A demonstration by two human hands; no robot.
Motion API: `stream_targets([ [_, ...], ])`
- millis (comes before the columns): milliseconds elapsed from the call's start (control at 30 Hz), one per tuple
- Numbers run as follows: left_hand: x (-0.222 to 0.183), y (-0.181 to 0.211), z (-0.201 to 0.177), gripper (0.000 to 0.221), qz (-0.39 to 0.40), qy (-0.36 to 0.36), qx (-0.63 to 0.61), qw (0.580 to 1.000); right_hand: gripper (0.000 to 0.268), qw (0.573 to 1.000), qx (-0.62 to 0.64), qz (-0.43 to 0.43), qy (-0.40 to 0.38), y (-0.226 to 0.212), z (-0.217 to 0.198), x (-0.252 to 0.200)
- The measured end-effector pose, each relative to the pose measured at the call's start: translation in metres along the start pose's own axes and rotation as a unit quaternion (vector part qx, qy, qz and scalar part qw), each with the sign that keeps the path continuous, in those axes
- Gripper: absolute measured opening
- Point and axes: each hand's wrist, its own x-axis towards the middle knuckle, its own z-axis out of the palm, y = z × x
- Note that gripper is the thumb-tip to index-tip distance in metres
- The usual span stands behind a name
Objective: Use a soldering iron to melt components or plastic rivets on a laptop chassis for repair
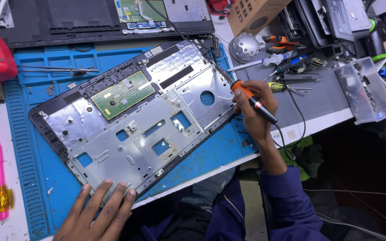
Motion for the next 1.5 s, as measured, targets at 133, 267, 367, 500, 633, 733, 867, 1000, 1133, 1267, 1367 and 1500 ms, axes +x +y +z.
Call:
stream_targets([
  [133,0.001,-0.001,0.002,0.060,0.000,0.006,0.006,1.000,0.015,1.000,0.022,0.011,0.008,0.000,0.000,-0.001],
  [267,0.005,0.001,-0.007,0.055,-0.005,0.004,-0.002,1.000,0.014,0.999,0.028,0.016,0.012,-0.002,0.000,0.001],
  [367,0.005,0.003,-0.008,0.053,-0.006,0.007,0.001,1.000,0.013,0.998,0.047,0.013,0.026,-0.009,0.000,-0.005],
  [500,0.009,0.003,-0.015,0.056,-0.011,0.014,-0.013,1.000,0.014,0.996,0.075,-0.001,0.048,-0.041,-0.002,-0.009],
  [633,0.015,0.005,-0.028,0.052,-0.035,0.016,-0.050,0.998,0.016,0.998,0.059,-0.018,0.034,-0.052,0.006,-0.018],
  [733,0.015,0.003,-0.026,0.053,-0.027,0.022,-0.051,0.998,0.014,0.997,0.048,-0.025,0.046,-0.043,0.016,-0.016],
  [867,0.012,0.002,-0.022,0.056,-0.026,0.026,-0.045,0.998,0.017,0.997,0.055,-0.035,0.050,-0.025,0.022,-0.018],
  [1000,0.017,0.002,-0.030,0.056,-0.023,0.018,-0.048,0.998,0.019,0.998,0.058,-0.029,0.027,-0.014,0.023,-0.018],
  [1133,0.014,0.001,-0.027,0.057,-0.015,0.012,-0.038,0.999,0.021,0.998,0.064,-0.001,0.023,-0.015,0.025,-0.018],
  [1267,0.014,0.002,-0.026,0.062,-0.022,0.008,-0.045,0.999,0.020,0.998,0.053,0.002,0.017,-0.016,0.025,-0.016],
  [1367,0.019,0.003,-0.033,0.058,-0.028,0.011,-0.046,0.998,0.019,0.999,0.045,0.008,0.006,-0.017,0.025,-0.015],
  [1500,0.022,0.004,-0.036,0.046,-0.031,0.026,-0.043,0.998,0.020,1.000,0.015,-0.013,-0.010,-0.020,0.024,-0.015],
])
